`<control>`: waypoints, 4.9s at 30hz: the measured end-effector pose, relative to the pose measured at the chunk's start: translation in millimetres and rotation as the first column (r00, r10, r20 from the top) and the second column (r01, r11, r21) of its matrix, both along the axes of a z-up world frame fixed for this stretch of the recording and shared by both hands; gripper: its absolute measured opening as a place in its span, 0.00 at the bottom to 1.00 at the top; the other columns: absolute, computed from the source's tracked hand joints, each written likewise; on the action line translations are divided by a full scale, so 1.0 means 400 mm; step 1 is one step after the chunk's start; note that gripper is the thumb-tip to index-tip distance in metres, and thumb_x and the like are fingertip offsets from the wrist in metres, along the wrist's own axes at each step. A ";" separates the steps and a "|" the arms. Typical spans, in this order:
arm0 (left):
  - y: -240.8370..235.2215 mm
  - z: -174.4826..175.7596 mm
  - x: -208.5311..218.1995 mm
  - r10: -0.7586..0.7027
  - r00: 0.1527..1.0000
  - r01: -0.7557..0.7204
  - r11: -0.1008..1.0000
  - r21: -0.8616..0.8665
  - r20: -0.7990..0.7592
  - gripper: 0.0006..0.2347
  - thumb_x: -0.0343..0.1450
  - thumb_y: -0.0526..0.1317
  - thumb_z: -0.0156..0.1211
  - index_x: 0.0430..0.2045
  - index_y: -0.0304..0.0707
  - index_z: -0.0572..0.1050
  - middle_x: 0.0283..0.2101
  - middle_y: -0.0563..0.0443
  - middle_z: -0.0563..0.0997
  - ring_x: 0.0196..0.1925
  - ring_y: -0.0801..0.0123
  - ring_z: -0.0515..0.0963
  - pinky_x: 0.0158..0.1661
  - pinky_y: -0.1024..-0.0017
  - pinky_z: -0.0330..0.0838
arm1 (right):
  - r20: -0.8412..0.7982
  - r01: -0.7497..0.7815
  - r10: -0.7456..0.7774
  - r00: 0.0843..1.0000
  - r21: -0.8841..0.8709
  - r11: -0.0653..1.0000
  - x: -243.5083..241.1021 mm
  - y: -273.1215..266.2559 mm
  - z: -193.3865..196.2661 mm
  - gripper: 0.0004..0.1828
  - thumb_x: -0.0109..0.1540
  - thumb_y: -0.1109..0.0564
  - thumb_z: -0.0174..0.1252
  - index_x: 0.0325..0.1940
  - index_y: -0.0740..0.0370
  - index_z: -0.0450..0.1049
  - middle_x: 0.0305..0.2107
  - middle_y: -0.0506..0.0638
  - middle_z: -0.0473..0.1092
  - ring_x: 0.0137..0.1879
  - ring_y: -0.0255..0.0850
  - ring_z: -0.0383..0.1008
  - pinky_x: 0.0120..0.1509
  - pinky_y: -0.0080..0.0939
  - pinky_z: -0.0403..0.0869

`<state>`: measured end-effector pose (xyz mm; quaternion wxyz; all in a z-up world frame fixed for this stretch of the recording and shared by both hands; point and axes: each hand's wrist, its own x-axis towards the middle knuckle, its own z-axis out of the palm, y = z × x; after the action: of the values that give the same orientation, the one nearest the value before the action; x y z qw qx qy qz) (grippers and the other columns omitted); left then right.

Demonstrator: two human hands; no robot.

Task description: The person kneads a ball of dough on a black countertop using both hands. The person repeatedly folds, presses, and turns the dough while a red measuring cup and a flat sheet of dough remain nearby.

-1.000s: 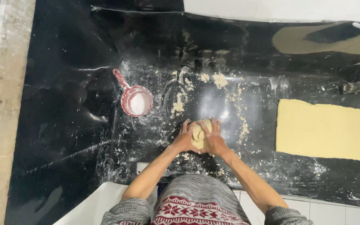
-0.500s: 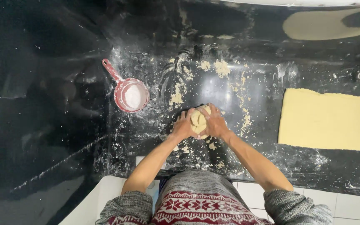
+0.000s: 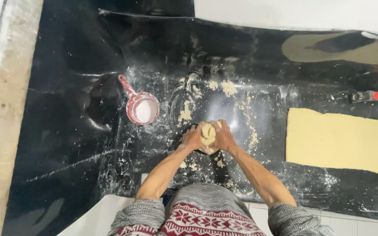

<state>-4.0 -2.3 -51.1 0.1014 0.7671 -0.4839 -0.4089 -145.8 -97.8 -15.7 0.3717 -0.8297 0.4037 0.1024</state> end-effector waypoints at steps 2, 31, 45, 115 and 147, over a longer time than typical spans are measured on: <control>-0.035 -0.021 0.005 -0.067 0.997 0.070 0.996 -0.063 0.050 0.49 0.52 0.43 0.82 0.67 0.54 0.53 0.58 0.28 0.69 0.59 0.25 0.72 0.50 0.33 0.71 | 0.096 0.098 -0.101 0.990 0.033 0.995 -0.030 0.005 0.026 0.60 0.41 0.57 0.80 0.72 0.50 0.57 0.65 0.67 0.48 0.66 0.79 0.59 0.67 0.71 0.70; -0.013 -0.058 -0.138 -0.026 0.997 0.018 0.994 -0.106 -0.079 0.52 0.51 0.52 0.79 0.71 0.55 0.52 0.69 0.35 0.54 0.67 0.28 0.62 0.55 0.34 0.71 | 0.020 0.226 -0.232 0.972 0.169 0.959 -0.140 -0.002 0.069 0.69 0.42 0.36 0.79 0.78 0.43 0.44 0.64 0.79 0.47 0.68 0.81 0.56 0.71 0.72 0.64; -0.119 -0.129 -0.097 0.166 0.973 -0.152 0.984 0.096 -0.160 0.52 0.45 0.57 0.80 0.66 0.82 0.53 0.65 0.48 0.64 0.63 0.46 0.73 0.59 0.54 0.71 | -0.182 0.159 -0.120 0.976 0.214 0.964 -0.095 -0.133 0.016 0.57 0.48 0.23 0.67 0.75 0.35 0.50 0.64 0.69 0.57 0.66 0.69 0.67 0.69 0.62 0.70; -0.006 -0.051 -0.077 0.080 0.991 -0.081 0.997 -0.001 -0.109 0.50 0.45 0.63 0.73 0.67 0.74 0.57 0.62 0.47 0.66 0.61 0.48 0.75 0.58 0.50 0.69 | 0.120 0.295 -0.334 0.935 0.259 0.920 -0.157 0.008 0.024 0.64 0.41 0.46 0.82 0.76 0.45 0.55 0.67 0.76 0.45 0.68 0.76 0.60 0.69 0.71 0.67; 0.011 0.084 -0.059 -0.003 0.988 -0.036 0.969 -0.245 -0.157 0.55 0.51 0.45 0.83 0.73 0.49 0.47 0.73 0.27 0.38 0.72 0.27 0.52 0.63 0.36 0.63 | 0.245 0.277 -0.383 0.891 0.378 0.884 -0.176 0.025 0.167 0.68 0.43 0.47 0.81 0.78 0.56 0.47 0.72 0.76 0.37 0.79 0.70 0.33 0.78 0.70 0.49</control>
<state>-27.6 2.1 -17.3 0.2372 0.7181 -0.5152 -0.4032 -216.1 -87.6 51.1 0.5774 -0.6783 0.4534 -0.0291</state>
